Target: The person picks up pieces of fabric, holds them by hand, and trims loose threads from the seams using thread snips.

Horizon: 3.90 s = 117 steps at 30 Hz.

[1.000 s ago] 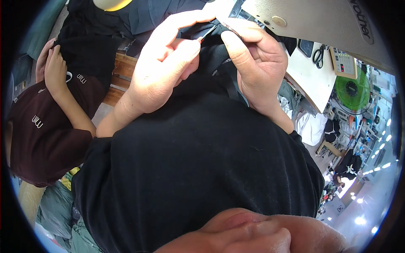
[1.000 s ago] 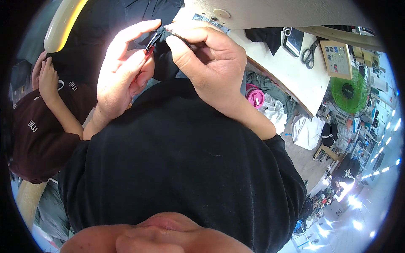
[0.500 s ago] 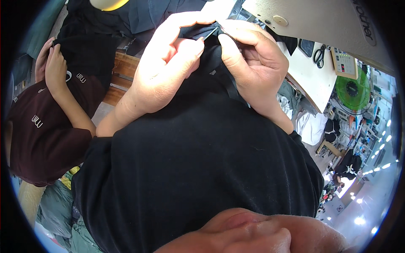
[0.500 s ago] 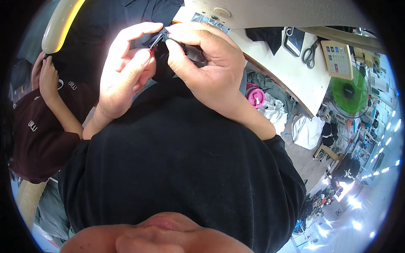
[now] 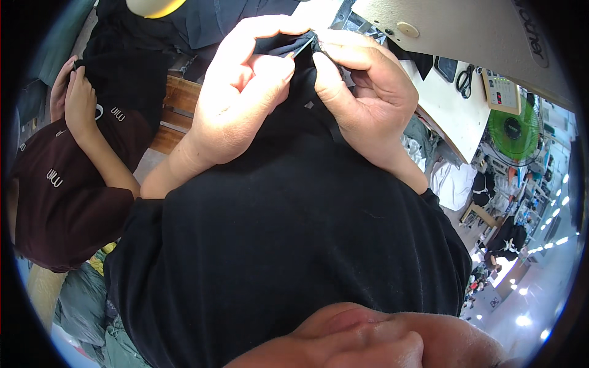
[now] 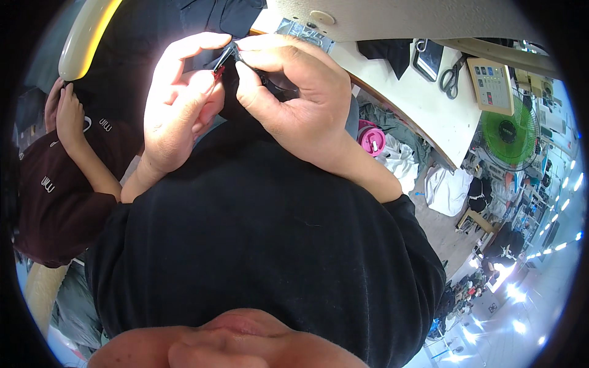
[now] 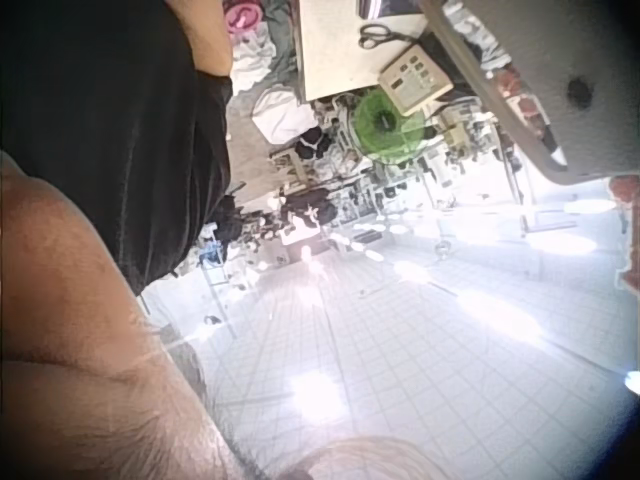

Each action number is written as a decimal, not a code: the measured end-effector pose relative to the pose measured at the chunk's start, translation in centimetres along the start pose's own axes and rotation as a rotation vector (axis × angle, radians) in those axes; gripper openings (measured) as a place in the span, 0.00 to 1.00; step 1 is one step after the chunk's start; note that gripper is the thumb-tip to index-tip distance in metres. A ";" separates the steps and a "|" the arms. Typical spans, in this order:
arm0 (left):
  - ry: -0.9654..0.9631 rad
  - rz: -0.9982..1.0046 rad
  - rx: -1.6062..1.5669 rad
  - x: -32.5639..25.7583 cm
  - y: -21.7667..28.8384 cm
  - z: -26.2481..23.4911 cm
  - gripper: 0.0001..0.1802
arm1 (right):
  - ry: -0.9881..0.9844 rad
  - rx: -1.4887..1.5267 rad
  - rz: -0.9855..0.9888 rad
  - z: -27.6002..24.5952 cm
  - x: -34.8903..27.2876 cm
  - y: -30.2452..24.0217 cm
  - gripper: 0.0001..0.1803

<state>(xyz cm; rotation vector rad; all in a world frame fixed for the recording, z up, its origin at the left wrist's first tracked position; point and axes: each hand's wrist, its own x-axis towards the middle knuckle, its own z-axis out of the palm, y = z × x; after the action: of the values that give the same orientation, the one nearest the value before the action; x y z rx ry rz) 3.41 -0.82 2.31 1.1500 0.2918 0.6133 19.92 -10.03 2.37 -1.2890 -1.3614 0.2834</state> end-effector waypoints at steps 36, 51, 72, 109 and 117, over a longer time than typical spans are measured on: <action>0.324 0.244 0.341 0.7 -1.4 -2.5 0.09 | -0.013 0.547 0.416 0.6 0.2 -0.2 0.07; 0.005 -0.034 0.215 0.2 1.0 -0.8 0.26 | 0.080 0.515 0.469 0.6 0.3 -0.2 0.08; 0.041 -0.094 0.172 0.1 0.5 -0.1 0.22 | 0.045 0.370 0.300 0.7 0.2 -0.4 0.10; -0.022 -0.245 -0.155 0.3 -0.1 -0.7 0.19 | 0.043 0.393 0.292 0.6 -0.1 0.1 0.08; -0.005 -0.246 -0.093 0.6 0.1 -0.7 0.19 | 0.040 0.346 0.310 0.4 0.1 -0.2 0.08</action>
<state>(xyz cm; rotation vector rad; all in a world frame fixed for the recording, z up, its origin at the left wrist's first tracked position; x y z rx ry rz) 3.50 0.06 2.17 1.0076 0.3900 0.4029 19.56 -9.79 2.48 -1.2001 -1.0208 0.6736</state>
